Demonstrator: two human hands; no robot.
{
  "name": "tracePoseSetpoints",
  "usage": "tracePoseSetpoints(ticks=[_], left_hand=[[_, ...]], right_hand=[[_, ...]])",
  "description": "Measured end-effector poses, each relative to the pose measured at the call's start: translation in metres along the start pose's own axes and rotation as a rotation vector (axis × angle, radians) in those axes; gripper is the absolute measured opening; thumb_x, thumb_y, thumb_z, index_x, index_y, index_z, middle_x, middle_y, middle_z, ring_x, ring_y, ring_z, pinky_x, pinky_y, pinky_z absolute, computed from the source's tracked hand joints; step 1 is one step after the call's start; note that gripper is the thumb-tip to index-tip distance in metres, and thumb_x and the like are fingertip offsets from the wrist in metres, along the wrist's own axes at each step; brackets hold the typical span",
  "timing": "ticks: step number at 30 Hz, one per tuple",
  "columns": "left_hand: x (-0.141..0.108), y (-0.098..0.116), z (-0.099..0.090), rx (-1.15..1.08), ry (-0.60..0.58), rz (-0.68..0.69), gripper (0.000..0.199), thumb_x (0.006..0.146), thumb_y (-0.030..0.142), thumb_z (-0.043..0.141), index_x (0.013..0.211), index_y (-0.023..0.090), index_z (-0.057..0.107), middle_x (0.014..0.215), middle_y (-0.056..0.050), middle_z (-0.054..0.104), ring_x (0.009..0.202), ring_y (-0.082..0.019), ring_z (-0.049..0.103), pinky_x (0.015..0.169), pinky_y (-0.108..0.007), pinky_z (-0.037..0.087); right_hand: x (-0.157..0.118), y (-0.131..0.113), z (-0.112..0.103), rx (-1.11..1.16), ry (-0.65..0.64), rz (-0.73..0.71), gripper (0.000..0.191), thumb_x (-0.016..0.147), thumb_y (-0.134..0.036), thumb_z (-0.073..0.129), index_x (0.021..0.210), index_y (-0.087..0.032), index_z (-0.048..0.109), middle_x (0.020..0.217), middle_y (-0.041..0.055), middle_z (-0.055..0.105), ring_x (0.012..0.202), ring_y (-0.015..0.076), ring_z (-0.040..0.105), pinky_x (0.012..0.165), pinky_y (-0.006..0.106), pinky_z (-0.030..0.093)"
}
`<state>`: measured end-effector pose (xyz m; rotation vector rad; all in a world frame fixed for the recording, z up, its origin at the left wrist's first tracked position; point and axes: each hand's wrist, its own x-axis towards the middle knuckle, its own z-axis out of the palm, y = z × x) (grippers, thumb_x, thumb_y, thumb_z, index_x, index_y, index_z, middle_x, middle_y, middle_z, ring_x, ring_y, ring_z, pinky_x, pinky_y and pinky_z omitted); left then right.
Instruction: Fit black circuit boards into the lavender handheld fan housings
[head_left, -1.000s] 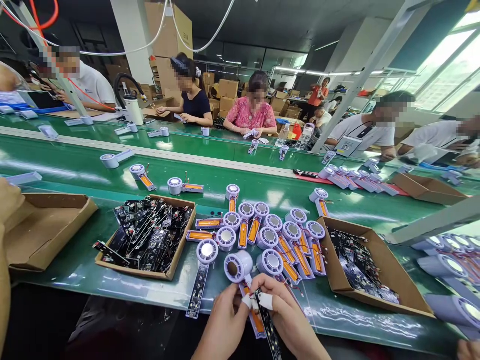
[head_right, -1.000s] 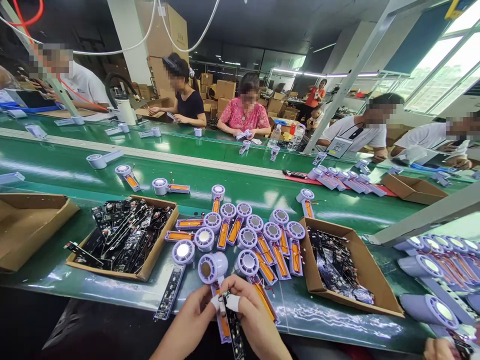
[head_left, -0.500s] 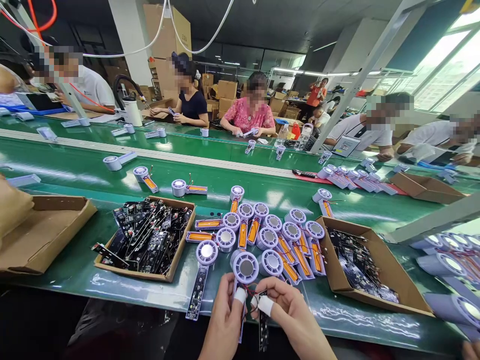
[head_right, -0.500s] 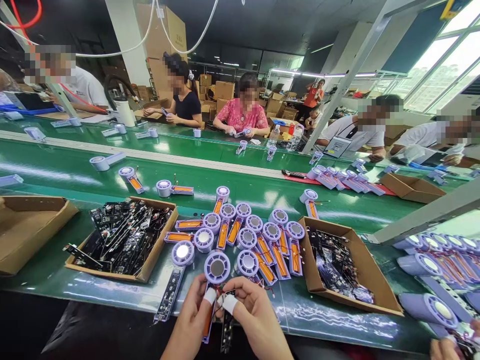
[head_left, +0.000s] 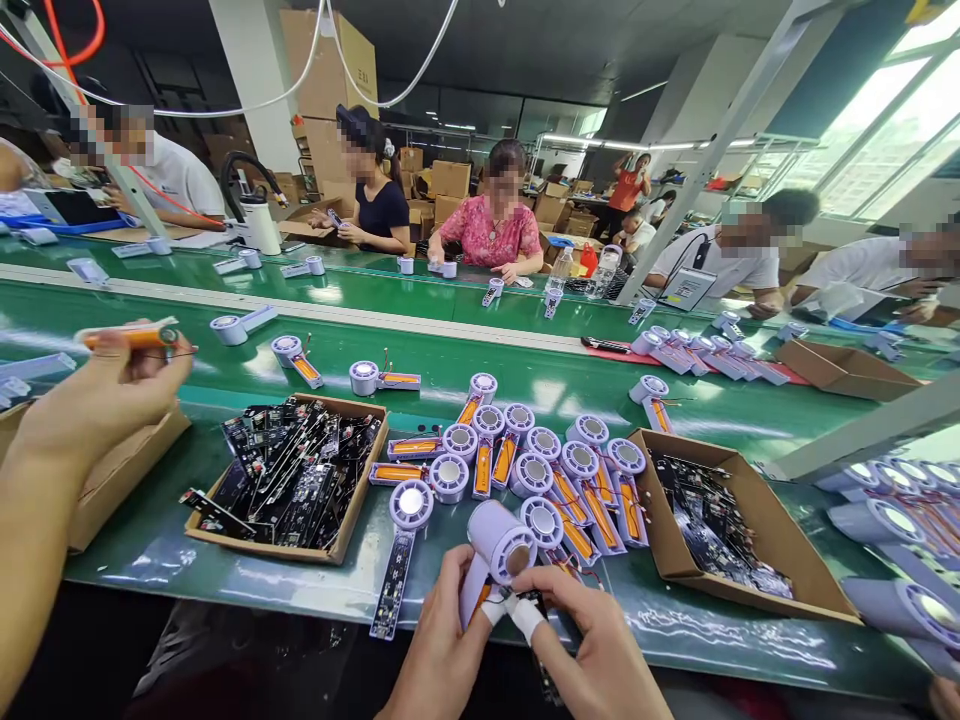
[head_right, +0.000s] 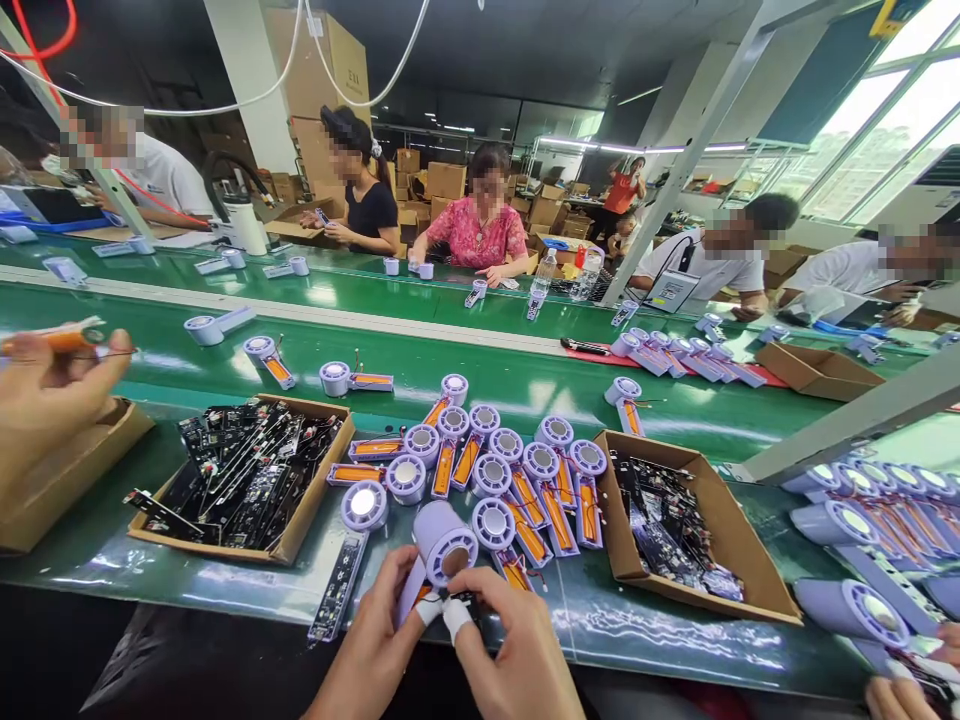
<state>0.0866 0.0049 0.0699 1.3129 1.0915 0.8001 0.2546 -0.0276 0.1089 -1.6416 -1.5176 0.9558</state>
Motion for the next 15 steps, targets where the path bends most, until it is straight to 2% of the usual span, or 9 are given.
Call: tracePoseSetpoints(ticks=[3,6,8,11,15], left_hand=[[0.002,0.002,-0.003,-0.134,-0.05,0.02,0.034,0.086,0.031,0.06,0.118,0.022,0.052,0.123,-0.01,0.064,0.111,-0.027,0.06,0.096,-0.036,0.044],[0.004,0.006,-0.007,-0.261,-0.13,0.005,0.03,0.083,0.021,0.063,0.111,0.021,0.054,0.12,-0.009,0.067,0.11,-0.025,0.061,0.096,-0.035,0.044],[0.004,0.009,-0.008,-0.306,-0.149,-0.008,0.029,0.079,0.015,0.065,0.105,0.021,0.054,0.116,-0.008,0.069,0.108,-0.024,0.062,0.095,-0.035,0.045],[0.005,0.009,-0.008,-0.312,-0.156,-0.025,0.027,0.077,0.012,0.065,0.101,0.021,0.055,0.11,-0.007,0.07,0.102,-0.022,0.064,0.091,-0.033,0.046],[0.005,0.004,-0.005,-0.249,-0.07,-0.06,0.021,0.084,0.015,0.058,0.103,0.022,0.052,0.108,-0.006,0.067,0.095,-0.02,0.063,0.082,-0.031,0.048]], right_hand=[[-0.002,0.002,0.001,0.102,-0.007,0.001,0.019,0.08,-0.025,0.057,0.096,-0.023,0.066,0.084,0.0017,0.069,0.075,0.0191,0.063,0.07,0.027,0.049],[-0.004,0.004,0.006,0.326,0.052,0.026,0.022,0.077,-0.025,0.06,0.098,-0.023,0.063,0.1,0.0041,0.07,0.094,0.0212,0.066,0.082,0.028,0.051],[-0.005,0.005,0.009,0.399,0.107,0.057,0.026,0.075,-0.024,0.062,0.101,-0.023,0.063,0.103,0.0049,0.07,0.101,0.0221,0.065,0.084,0.028,0.051],[-0.008,0.006,0.014,0.398,0.192,0.092,0.033,0.073,-0.024,0.065,0.105,-0.023,0.061,0.098,0.0047,0.07,0.097,0.0211,0.066,0.081,0.027,0.052],[-0.012,0.007,0.026,0.361,0.294,0.075,0.028,0.073,-0.027,0.067,0.099,-0.023,0.061,0.091,0.0035,0.068,0.087,0.019,0.066,0.08,0.027,0.052]])
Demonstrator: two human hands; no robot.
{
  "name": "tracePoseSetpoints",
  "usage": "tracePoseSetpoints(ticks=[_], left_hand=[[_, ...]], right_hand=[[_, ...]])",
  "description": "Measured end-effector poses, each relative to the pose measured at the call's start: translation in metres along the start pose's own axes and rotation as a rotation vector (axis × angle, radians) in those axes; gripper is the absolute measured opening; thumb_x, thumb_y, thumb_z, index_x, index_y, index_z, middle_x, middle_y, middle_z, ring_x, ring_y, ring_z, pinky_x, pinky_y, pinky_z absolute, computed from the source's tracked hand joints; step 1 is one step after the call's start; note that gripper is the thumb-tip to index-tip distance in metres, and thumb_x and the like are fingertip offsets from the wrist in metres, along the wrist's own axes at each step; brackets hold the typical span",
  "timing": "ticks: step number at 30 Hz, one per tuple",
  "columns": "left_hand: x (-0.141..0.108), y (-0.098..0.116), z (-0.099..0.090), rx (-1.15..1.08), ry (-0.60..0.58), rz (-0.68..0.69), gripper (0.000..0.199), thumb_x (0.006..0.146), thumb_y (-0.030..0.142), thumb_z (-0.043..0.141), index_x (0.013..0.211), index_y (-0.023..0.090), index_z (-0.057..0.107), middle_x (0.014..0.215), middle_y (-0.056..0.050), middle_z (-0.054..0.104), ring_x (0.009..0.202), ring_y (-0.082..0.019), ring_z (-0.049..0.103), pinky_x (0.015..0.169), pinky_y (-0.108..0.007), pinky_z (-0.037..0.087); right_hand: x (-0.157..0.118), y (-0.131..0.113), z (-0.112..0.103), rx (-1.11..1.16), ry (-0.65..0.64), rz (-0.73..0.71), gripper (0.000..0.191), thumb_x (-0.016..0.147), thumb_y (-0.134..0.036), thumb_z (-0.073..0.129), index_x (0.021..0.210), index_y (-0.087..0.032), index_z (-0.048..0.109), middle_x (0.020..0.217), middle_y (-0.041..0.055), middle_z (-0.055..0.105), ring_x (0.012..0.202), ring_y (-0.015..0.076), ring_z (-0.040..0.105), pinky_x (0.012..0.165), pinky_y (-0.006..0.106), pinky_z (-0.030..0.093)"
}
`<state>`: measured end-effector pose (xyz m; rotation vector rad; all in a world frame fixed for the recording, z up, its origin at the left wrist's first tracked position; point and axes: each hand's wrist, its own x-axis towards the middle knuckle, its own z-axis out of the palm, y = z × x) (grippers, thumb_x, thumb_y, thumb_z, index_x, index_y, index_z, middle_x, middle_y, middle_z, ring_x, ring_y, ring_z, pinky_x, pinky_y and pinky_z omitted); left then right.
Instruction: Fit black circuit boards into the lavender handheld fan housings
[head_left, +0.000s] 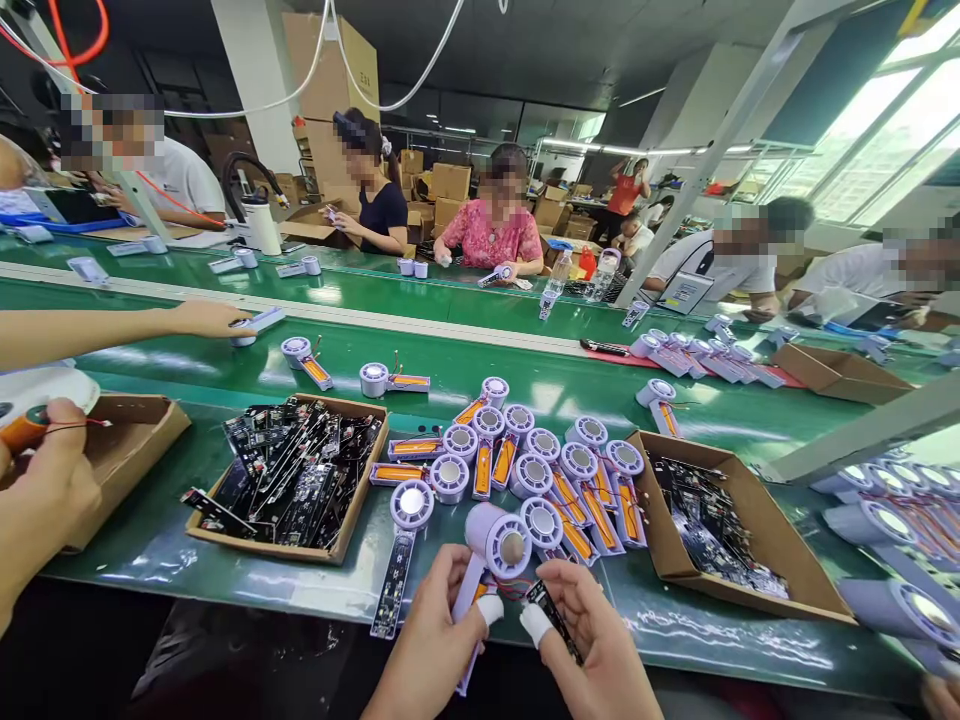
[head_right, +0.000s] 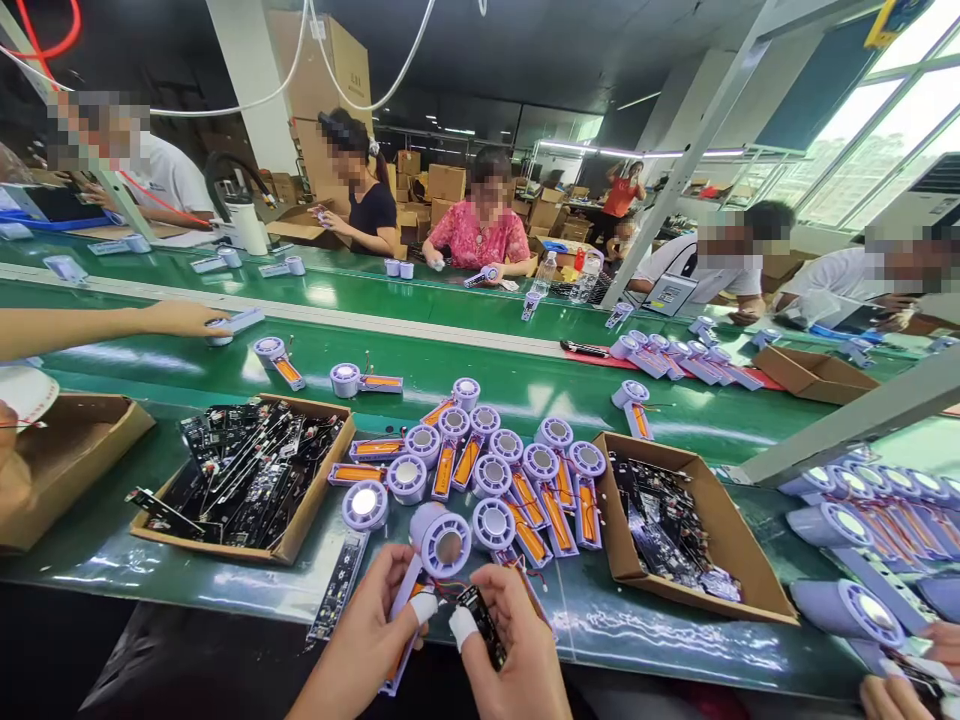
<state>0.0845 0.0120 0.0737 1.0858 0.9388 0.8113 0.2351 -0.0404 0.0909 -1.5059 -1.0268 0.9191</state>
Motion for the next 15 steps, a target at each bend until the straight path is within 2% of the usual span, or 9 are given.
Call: tracePoseSetpoints(ticks=[2,4,7,10,12,15], left_hand=[[-0.001,0.0,0.001,-0.001,0.019,0.012,0.021,0.085,0.013,0.053,0.104,0.021,0.049,0.11,-0.007,0.066,0.097,-0.02,0.062,0.085,-0.032,0.047],[-0.003,0.002,0.001,-0.027,-0.011,0.032,0.025,0.083,0.011,0.053,0.105,0.021,0.047,0.112,-0.007,0.064,0.101,-0.02,0.06,0.092,-0.034,0.044],[-0.005,0.005,0.001,-0.089,-0.069,0.03,0.031,0.08,0.013,0.061,0.106,0.021,0.046,0.114,-0.008,0.063,0.103,-0.022,0.06,0.092,-0.036,0.044],[-0.003,0.005,0.002,-0.127,-0.077,0.018,0.04,0.075,0.02,0.073,0.104,0.022,0.046,0.113,-0.008,0.064,0.101,-0.023,0.061,0.09,-0.036,0.045],[-0.001,0.005,0.003,-0.121,-0.053,0.029,0.037,0.075,0.025,0.074,0.102,0.021,0.048,0.109,-0.008,0.065,0.098,-0.023,0.061,0.088,-0.036,0.045],[0.0,0.006,0.004,-0.084,-0.02,0.068,0.026,0.083,0.028,0.066,0.101,0.021,0.05,0.107,-0.007,0.066,0.099,-0.021,0.061,0.09,-0.036,0.044]], right_hand=[[-0.003,0.002,0.005,0.019,0.02,-0.024,0.023,0.074,-0.028,0.067,0.095,-0.023,0.06,0.088,0.0031,0.067,0.086,0.0186,0.065,0.08,0.026,0.051],[-0.003,0.003,0.009,0.067,0.024,-0.028,0.021,0.075,-0.029,0.068,0.093,-0.022,0.059,0.087,0.003,0.066,0.084,0.0185,0.064,0.078,0.026,0.051],[0.001,-0.002,0.011,0.161,-0.003,0.026,0.024,0.077,-0.035,0.071,0.093,-0.022,0.058,0.086,0.0036,0.066,0.082,0.0188,0.064,0.074,0.026,0.052],[0.007,-0.009,0.01,0.225,-0.044,0.085,0.031,0.076,-0.045,0.073,0.089,-0.022,0.057,0.084,0.0042,0.067,0.081,0.02,0.064,0.072,0.027,0.052],[0.01,-0.013,0.009,0.239,-0.068,0.101,0.035,0.074,-0.048,0.075,0.087,-0.022,0.057,0.083,0.0046,0.067,0.082,0.021,0.064,0.073,0.028,0.053],[0.01,-0.015,0.006,0.259,-0.099,0.122,0.036,0.072,-0.048,0.077,0.086,-0.022,0.057,0.082,0.0044,0.066,0.081,0.0215,0.065,0.073,0.03,0.053]])
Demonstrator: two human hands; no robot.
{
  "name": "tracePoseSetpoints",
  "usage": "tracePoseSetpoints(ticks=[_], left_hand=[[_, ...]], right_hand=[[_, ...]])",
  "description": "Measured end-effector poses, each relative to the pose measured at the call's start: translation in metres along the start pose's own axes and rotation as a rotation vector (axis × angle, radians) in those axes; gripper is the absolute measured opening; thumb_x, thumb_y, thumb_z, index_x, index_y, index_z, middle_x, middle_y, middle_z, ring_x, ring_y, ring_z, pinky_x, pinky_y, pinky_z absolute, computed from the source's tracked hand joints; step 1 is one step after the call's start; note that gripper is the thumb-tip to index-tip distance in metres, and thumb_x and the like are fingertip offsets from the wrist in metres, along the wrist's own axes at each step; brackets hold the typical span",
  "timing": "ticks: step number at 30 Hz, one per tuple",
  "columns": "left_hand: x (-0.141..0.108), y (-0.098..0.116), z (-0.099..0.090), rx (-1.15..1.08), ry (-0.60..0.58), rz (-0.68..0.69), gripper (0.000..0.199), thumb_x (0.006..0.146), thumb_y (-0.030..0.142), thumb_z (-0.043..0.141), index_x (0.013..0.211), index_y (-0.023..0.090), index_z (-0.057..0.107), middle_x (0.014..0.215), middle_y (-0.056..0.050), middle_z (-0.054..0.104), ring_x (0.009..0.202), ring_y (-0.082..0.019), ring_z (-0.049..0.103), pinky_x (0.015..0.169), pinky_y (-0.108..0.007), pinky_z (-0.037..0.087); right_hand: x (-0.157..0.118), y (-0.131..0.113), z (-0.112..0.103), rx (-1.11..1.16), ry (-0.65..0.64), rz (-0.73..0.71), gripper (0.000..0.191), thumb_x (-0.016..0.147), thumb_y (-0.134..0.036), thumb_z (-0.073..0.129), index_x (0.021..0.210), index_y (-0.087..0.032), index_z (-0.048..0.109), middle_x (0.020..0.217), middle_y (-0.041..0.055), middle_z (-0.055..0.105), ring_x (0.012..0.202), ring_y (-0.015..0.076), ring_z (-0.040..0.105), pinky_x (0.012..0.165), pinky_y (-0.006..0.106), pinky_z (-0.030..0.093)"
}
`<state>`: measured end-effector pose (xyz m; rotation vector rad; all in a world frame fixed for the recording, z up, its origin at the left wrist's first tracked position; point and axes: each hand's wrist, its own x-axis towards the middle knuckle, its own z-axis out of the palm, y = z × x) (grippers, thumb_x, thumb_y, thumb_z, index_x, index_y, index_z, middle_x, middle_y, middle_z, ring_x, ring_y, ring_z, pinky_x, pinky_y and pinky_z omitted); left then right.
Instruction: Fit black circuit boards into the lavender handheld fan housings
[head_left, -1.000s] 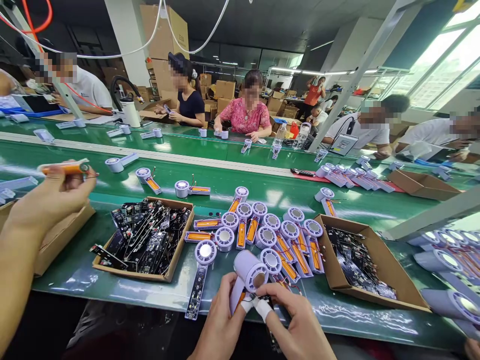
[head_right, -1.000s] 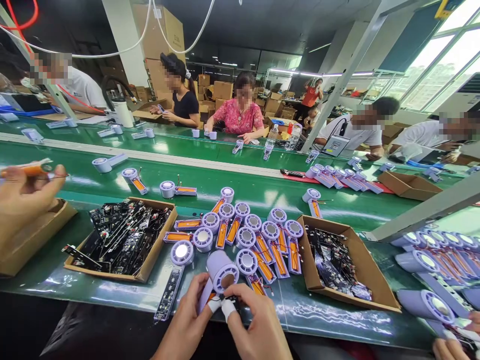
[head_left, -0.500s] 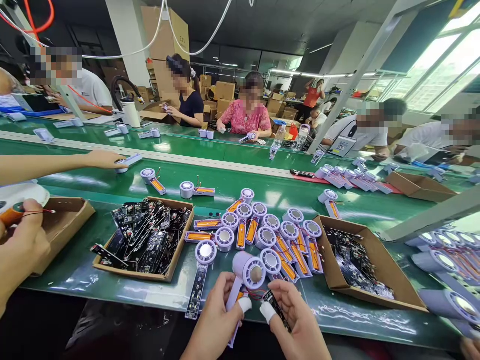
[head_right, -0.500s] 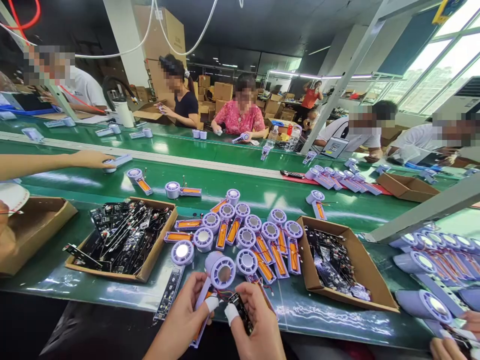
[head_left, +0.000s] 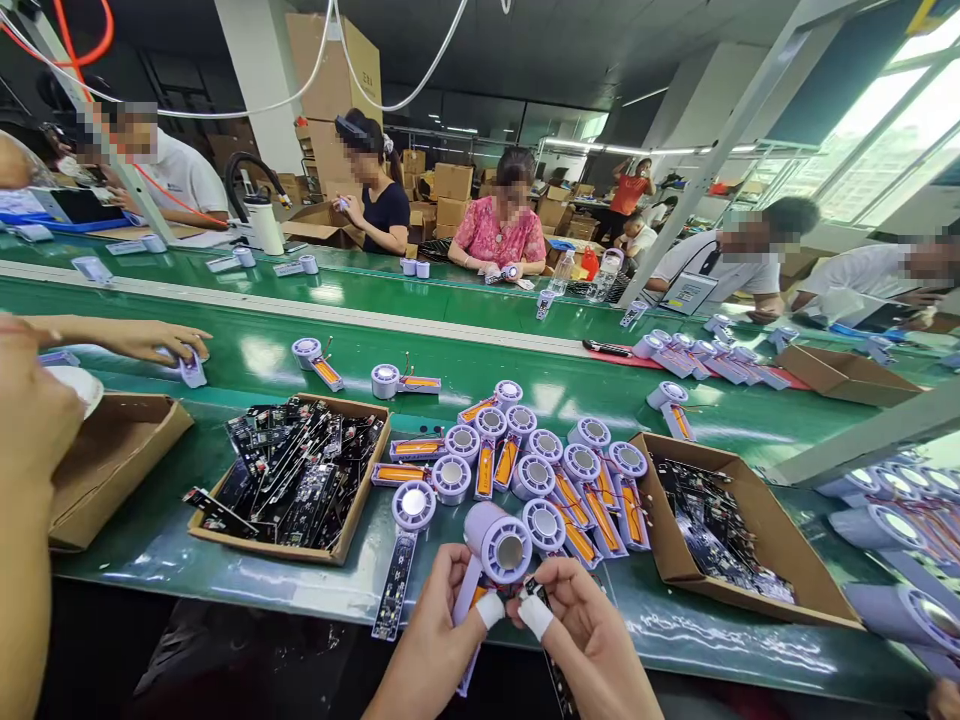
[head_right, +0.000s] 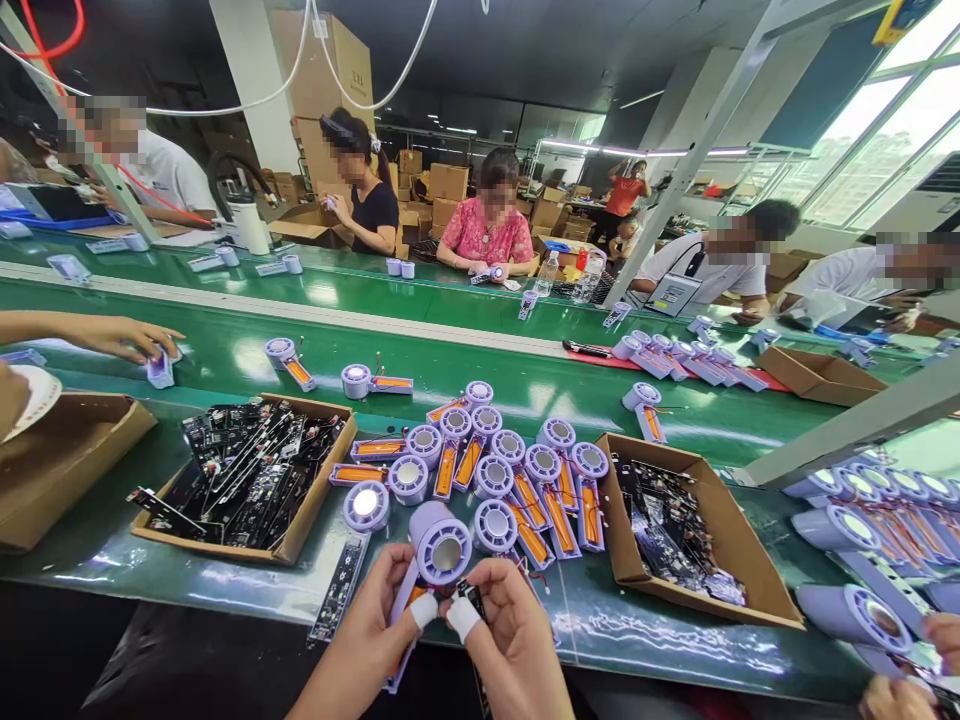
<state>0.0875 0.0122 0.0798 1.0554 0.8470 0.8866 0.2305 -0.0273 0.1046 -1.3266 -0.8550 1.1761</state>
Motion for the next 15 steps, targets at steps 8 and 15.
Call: tracePoseSetpoints(ticks=[8,15], left_hand=[[-0.003,0.011,-0.01,0.162,-0.076,-0.001,0.028,0.088,0.025,0.061,0.113,0.024,0.05,0.113,-0.004,0.065,0.104,-0.02,0.06,0.094,-0.033,0.043],[-0.006,0.004,-0.014,0.498,0.04,0.023,0.03,0.095,0.038,0.047,0.121,0.026,0.052,0.12,-0.008,0.065,0.109,-0.026,0.058,0.091,-0.035,0.042]], right_hand=[[-0.002,-0.002,-0.004,0.106,-0.032,0.027,0.035,0.072,-0.046,0.078,0.084,-0.023,0.054,0.078,0.0017,0.064,0.079,0.0205,0.066,0.074,0.031,0.051],[-0.001,0.012,-0.009,-0.033,-0.005,-0.075,0.034,0.074,-0.04,0.076,0.098,-0.023,0.058,0.093,0.0038,0.065,0.091,0.0198,0.063,0.081,0.029,0.05]])
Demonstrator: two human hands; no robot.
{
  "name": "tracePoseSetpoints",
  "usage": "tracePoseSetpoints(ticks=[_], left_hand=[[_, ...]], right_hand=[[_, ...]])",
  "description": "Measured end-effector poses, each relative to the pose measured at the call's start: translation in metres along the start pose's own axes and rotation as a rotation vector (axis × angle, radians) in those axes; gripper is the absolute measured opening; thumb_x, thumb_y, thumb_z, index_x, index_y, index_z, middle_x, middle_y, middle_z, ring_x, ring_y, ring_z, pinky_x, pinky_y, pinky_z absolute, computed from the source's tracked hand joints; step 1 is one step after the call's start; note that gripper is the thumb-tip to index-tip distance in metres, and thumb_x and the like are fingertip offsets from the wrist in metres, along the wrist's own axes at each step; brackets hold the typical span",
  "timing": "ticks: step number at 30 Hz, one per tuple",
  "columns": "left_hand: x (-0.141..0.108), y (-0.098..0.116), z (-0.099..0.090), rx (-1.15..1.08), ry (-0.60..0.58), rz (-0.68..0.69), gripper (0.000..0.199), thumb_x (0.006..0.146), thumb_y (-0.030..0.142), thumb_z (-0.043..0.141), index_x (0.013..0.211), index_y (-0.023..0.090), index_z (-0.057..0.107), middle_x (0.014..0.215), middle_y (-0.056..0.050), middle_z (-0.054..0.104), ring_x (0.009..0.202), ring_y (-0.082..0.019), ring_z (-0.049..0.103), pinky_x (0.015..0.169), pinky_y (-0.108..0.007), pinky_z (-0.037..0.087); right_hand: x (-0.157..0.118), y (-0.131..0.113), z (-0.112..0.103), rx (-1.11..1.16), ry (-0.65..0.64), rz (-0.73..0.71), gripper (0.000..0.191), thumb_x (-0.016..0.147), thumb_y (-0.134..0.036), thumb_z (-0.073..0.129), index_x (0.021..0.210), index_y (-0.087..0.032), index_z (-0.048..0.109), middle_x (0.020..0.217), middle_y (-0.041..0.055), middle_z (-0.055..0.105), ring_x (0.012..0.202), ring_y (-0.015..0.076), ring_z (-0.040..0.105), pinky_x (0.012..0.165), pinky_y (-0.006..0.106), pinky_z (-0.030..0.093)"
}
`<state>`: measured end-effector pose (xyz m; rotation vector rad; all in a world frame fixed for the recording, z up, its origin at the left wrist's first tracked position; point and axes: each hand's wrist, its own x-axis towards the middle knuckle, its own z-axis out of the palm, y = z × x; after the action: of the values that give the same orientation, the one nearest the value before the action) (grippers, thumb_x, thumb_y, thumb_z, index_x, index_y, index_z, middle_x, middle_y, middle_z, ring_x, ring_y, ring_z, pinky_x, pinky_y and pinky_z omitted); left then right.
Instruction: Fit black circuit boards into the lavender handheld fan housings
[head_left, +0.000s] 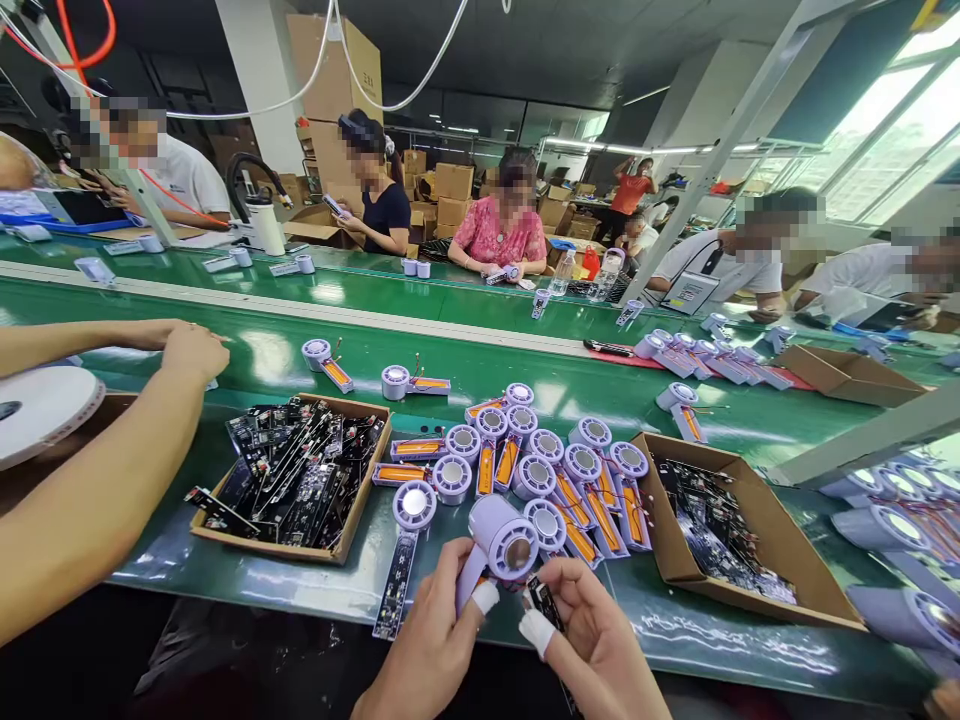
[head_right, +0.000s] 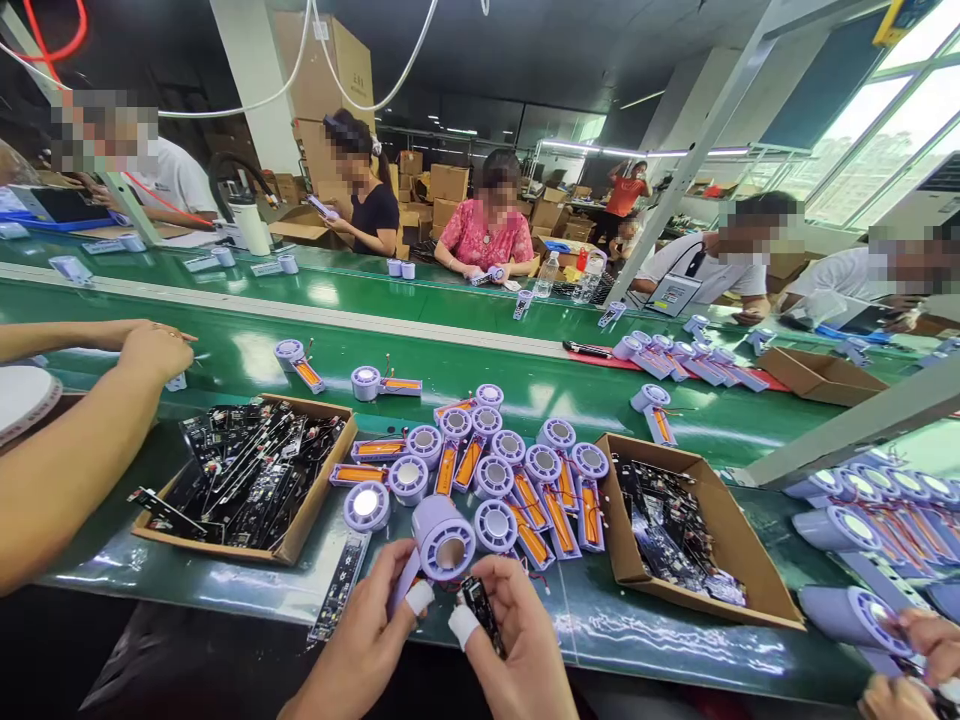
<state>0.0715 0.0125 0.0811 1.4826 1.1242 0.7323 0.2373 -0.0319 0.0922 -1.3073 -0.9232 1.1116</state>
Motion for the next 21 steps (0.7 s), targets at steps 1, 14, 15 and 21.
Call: tracePoseSetpoints(ticks=[1,14,15,21], left_hand=[[-0.001,-0.003,0.003,0.008,0.029,-0.01,0.032,0.095,0.038,0.046,0.124,0.025,0.051,0.122,-0.01,0.064,0.111,-0.027,0.058,0.092,-0.036,0.041],[-0.004,0.002,0.01,-0.092,0.093,-0.017,0.028,0.094,0.034,0.048,0.119,0.023,0.052,0.119,-0.012,0.064,0.109,-0.027,0.058,0.094,-0.037,0.041],[-0.004,0.004,0.009,-0.112,0.086,-0.025,0.026,0.094,0.034,0.048,0.117,0.023,0.053,0.116,-0.011,0.065,0.107,-0.027,0.058,0.092,-0.036,0.041],[-0.004,0.017,0.004,-0.478,-0.045,-0.118,0.019,0.093,0.036,0.051,0.106,0.023,0.056,0.097,-0.002,0.064,0.087,-0.017,0.057,0.08,-0.027,0.044]], right_hand=[[0.001,0.004,-0.002,-0.058,0.023,-0.007,0.037,0.074,-0.04,0.075,0.102,-0.023,0.058,0.096,0.0048,0.066,0.094,0.0207,0.063,0.083,0.03,0.05],[0.012,-0.037,-0.023,-0.932,-0.572,-0.34,0.01,0.082,-0.023,0.065,0.088,-0.029,0.071,0.074,-0.0002,0.074,0.06,0.0185,0.066,0.052,0.023,0.036],[0.013,-0.043,-0.02,-0.962,-0.654,-0.325,0.013,0.079,-0.02,0.067,0.089,-0.028,0.071,0.075,-0.0002,0.074,0.06,0.0181,0.065,0.052,0.023,0.035],[0.01,-0.033,0.005,-0.713,-0.691,-0.146,0.025,0.086,-0.021,0.053,0.062,-0.021,0.053,0.056,-0.0041,0.053,0.053,0.0108,0.044,0.055,0.022,0.029]])
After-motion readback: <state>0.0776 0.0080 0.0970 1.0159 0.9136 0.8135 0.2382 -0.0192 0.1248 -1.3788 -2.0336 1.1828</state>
